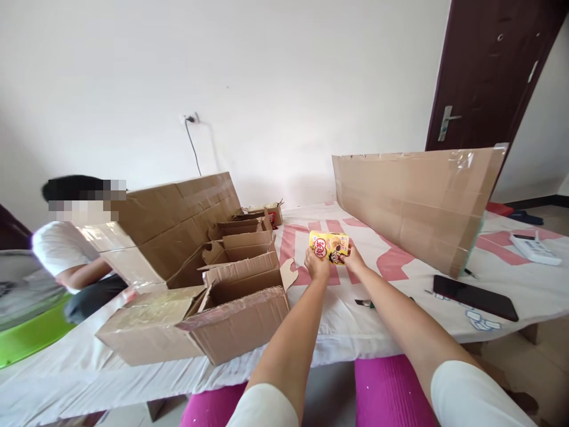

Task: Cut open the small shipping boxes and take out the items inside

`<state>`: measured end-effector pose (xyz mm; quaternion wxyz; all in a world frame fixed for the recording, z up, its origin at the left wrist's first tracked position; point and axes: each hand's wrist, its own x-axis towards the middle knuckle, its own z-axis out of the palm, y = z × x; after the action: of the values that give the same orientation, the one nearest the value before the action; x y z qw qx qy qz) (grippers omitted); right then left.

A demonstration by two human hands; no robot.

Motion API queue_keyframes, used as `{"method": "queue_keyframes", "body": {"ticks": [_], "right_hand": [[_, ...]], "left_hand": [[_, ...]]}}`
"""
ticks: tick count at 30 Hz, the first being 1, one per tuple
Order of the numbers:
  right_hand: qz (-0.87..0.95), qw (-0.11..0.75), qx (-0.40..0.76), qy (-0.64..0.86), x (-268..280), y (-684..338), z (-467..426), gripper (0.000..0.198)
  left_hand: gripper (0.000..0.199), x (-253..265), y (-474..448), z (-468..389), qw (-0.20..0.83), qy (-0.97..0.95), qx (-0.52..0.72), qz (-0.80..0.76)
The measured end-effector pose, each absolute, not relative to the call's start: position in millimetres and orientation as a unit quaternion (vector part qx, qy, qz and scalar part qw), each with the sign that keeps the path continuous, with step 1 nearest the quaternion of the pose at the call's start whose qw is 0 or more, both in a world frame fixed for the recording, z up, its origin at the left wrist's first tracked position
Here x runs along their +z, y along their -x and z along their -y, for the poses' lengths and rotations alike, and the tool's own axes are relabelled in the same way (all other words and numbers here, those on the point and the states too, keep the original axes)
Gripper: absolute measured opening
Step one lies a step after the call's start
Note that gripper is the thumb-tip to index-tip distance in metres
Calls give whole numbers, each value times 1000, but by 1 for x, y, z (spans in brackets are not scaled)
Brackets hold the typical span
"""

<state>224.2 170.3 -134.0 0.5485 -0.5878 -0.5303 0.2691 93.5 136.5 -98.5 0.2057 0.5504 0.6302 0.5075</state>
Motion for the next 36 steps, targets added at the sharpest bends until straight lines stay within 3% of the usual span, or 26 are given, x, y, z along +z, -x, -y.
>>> {"method": "queue_keyframes", "body": {"ticks": [10, 17, 23, 27, 30, 36], "right_hand": [[561, 464, 414, 547, -147, -252, -120, 42], [597, 439, 523, 422, -134, -257, -67, 61], [610, 352, 634, 320, -140, -229, -32, 59], [643, 316, 643, 273, -145, -203, -13, 59], [657, 335, 613, 282, -149, -185, -6, 65], [687, 355, 558, 301, -174, -166, -3, 63]], "left_hand": [[72, -140, -94, -69, 242, -547, 461, -656], [78, -166, -59, 51, 246, -683, 479, -494], [68, -169, -1, 104, 173, -713, 479, -482], [56, -179, 28, 116, 124, -679, 503, -521], [47, -196, 44, 118, 114, -640, 528, -546], [48, -217, 53, 118, 108, -623, 514, -579]]}}
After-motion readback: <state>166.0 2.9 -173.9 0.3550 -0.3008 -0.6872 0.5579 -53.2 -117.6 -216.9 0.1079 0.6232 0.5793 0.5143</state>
